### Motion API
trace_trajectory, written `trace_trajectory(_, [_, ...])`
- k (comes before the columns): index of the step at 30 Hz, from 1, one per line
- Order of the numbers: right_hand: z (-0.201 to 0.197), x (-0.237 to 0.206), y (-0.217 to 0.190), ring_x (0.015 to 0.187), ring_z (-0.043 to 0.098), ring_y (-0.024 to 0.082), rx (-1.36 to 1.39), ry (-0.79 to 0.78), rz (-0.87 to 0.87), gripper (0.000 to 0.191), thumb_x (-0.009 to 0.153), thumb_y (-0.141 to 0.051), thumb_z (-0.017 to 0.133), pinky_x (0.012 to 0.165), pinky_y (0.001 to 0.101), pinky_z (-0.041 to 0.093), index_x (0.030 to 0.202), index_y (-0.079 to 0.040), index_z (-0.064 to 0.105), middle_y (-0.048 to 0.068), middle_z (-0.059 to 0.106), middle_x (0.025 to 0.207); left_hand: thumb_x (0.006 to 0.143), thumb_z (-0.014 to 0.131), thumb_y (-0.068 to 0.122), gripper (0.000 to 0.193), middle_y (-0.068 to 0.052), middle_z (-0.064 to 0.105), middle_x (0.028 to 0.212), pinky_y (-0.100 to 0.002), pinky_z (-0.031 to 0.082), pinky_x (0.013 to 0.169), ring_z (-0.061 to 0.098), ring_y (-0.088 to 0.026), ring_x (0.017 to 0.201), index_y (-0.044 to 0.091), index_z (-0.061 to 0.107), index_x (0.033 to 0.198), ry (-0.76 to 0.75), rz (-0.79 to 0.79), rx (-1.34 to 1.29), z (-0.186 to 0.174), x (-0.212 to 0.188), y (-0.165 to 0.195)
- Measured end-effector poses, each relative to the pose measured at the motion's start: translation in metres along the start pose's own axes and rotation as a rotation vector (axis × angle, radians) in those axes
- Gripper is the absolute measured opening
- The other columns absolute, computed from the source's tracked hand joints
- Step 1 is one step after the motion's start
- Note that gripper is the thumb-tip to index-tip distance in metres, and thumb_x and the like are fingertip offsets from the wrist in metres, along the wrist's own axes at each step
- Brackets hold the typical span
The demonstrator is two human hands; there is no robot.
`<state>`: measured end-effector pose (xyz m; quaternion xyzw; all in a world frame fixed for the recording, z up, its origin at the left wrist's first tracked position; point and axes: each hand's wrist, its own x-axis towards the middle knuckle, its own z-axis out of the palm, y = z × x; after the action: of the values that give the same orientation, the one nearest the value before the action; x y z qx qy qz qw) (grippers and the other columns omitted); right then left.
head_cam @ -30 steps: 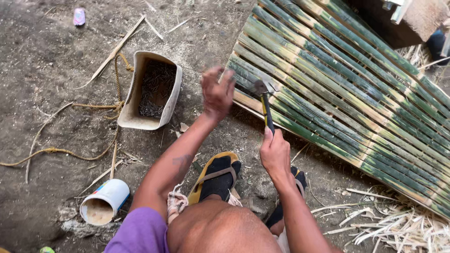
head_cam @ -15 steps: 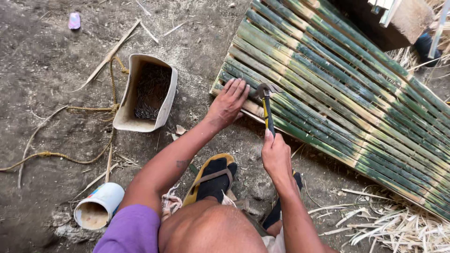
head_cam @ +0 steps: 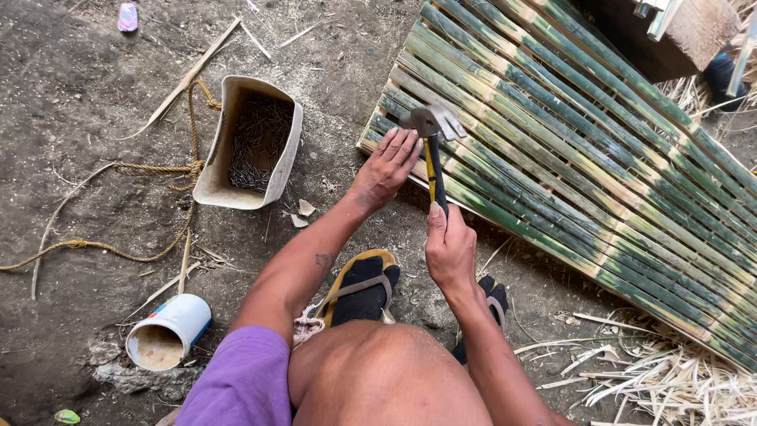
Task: The person assembles a bamboo mat by placing bamboo strips across a frame and securing them with nails using a hammer. They repeatedly pick nails from a container, position them on the strips, and hammer them in place.
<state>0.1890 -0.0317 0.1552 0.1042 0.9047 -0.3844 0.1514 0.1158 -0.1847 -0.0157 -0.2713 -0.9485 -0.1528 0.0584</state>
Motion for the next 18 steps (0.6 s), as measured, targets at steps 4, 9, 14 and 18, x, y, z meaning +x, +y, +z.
trace_trajectory(4, [0.012, 0.002, -0.002, 0.044, 0.057, 0.018, 0.163, 0.047, -0.167, 0.042, 0.109, -0.04, 0.039, 0.041, 0.035, 0.043, 0.092, -0.004, 0.053, 0.006, 0.056, 0.056, 0.091, 0.051, 0.002, 0.062, -0.025, 0.041, 0.16, -0.049, 0.019, 0.13, 0.031, -0.037, 0.153, -0.006, 0.043, 0.153, 0.001, 0.009, 0.007, 0.012, -0.004, -0.001])
trace_trajectory(9, [0.037, 0.047, -0.01, 0.042, 0.05, 0.014, 0.027, -0.076, -0.114, 0.036, 0.109, -0.039, 0.036, 0.037, 0.0314, 0.037, 0.103, -0.007, 0.051, 0.001, 0.053, 0.056, 0.097, 0.053, 0.007, 0.058, -0.026, 0.041, 0.156, -0.052, 0.019, 0.13, 0.031, -0.04, 0.153, -0.007, 0.044, 0.153, 0.074, 0.015, -0.068, 0.014, -0.006, -0.004])
trace_trajectory(14, [0.033, 0.031, 0.018, 0.054, 0.047, 0.013, 0.483, 0.094, -0.304, 0.036, 0.112, -0.04, 0.044, 0.046, 0.0283, 0.037, 0.105, -0.004, 0.049, 0.001, 0.05, 0.07, 0.092, 0.055, 0.006, 0.062, -0.024, 0.044, 0.158, -0.049, 0.022, 0.13, 0.034, -0.037, 0.153, -0.007, 0.047, 0.152, 0.102, 0.018, -0.053, 0.003, -0.006, -0.003])
trace_trajectory(18, [0.045, 0.018, 0.057, 0.06, 0.048, 0.014, 0.878, 0.107, -0.502, 0.038, 0.118, -0.042, 0.043, 0.054, 0.0287, 0.041, 0.101, -0.008, 0.051, 0.006, 0.052, 0.073, 0.091, 0.054, 0.006, 0.061, -0.024, 0.043, 0.158, -0.048, 0.021, 0.129, 0.033, -0.037, 0.153, -0.006, 0.047, 0.15, 0.046, 0.016, -0.058, 0.002, -0.005, -0.003])
